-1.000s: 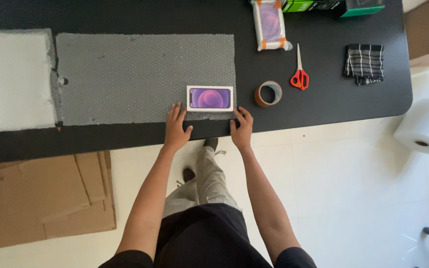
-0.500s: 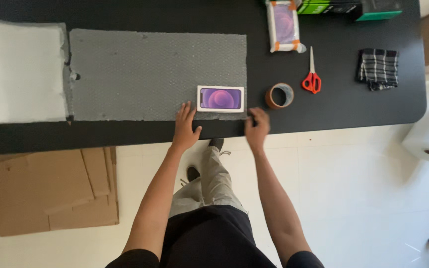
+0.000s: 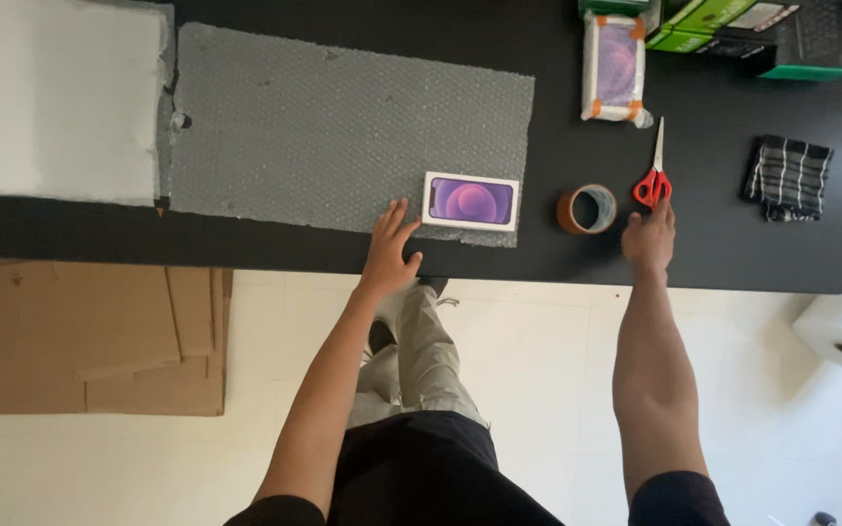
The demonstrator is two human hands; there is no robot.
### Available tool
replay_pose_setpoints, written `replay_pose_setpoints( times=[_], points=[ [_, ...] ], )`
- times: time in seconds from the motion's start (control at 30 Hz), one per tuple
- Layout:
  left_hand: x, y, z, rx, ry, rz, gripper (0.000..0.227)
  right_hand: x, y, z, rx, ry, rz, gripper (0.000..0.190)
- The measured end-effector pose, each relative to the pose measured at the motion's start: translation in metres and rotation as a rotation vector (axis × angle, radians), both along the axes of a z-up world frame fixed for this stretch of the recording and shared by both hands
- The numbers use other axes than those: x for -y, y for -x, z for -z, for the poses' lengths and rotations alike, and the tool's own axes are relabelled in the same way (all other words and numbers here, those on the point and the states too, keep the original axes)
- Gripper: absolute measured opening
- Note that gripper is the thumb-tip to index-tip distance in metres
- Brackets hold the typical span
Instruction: The person wraps a smartphone box in bubble wrap, cuts the material to size, folds it around the box, and secures it with multiple strips of brown packing tape. The person uses scissors to cut the tape and places the finished package on the table.
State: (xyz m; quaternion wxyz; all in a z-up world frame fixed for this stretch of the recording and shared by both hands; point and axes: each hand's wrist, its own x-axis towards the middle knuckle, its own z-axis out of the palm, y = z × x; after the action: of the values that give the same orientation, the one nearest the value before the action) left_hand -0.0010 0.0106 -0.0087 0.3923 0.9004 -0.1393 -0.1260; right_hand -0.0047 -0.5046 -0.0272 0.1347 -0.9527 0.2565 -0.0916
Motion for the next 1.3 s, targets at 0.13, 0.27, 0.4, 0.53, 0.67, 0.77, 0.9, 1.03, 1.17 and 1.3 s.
replay_pose_setpoints(
  times=[0.13, 0.27, 0.4, 0.53, 0.67, 0.77, 0.9, 1.03, 1.17, 1.3],
  points=[
    [0.0, 0.001, 0.002, 0.029, 0.016, 0.011, 0.071, 0.021, -0.009, 0.01, -0.11, 0.102, 0.036, 0.05],
    [0.013, 0.0, 0.011, 0.179, -0.124, -0.031, 0.071, -0.006, -0.016, -0.021, -0.043, 0.126, -0.029, 0.05],
    [0.026, -0.007, 0.018, 0.212, -0.239, -0.071, 0.066, -0.036, -0.01, -0.008, 0.332, 0.444, 0.01, 0.036],
    [0.028, -0.012, 0.027, 0.312, -0.378, -0.105, 0.058, -0.149, 0.017, -0.018, 0.357, 0.414, -0.142, 0.022],
    [0.025, -0.01, 0.026, 0.393, -0.339, -0.144, 0.046, -0.221, 0.035, 0.0, 0.379, -0.352, -0.281, 0.048],
    [0.023, -0.012, 0.043, 0.339, -0.269, -0.17, 0.044, -0.227, 0.034, 0.017, 0.387, -0.314, -0.175, 0.039],
    [0.022, -0.012, 0.04, 0.34, -0.27, -0.148, 0.034, -0.23, 0.034, 0.023, 0.409, -0.308, -0.132, 0.034],
    [0.023, -0.013, 0.042, 0.369, -0.25, -0.21, 0.027, -0.234, 0.033, 0.014, 0.399, -0.298, -0.122, 0.028],
    [0.023, -0.015, 0.042, 0.357, -0.22, -0.231, 0.024, -0.235, 0.032, 0.012, 0.389, -0.303, -0.115, 0.024],
    [0.023, -0.014, 0.036, 0.358, -0.211, -0.23, 0.02, -0.235, 0.032, 0.01, 0.402, -0.297, -0.128, 0.023]
  ],
)
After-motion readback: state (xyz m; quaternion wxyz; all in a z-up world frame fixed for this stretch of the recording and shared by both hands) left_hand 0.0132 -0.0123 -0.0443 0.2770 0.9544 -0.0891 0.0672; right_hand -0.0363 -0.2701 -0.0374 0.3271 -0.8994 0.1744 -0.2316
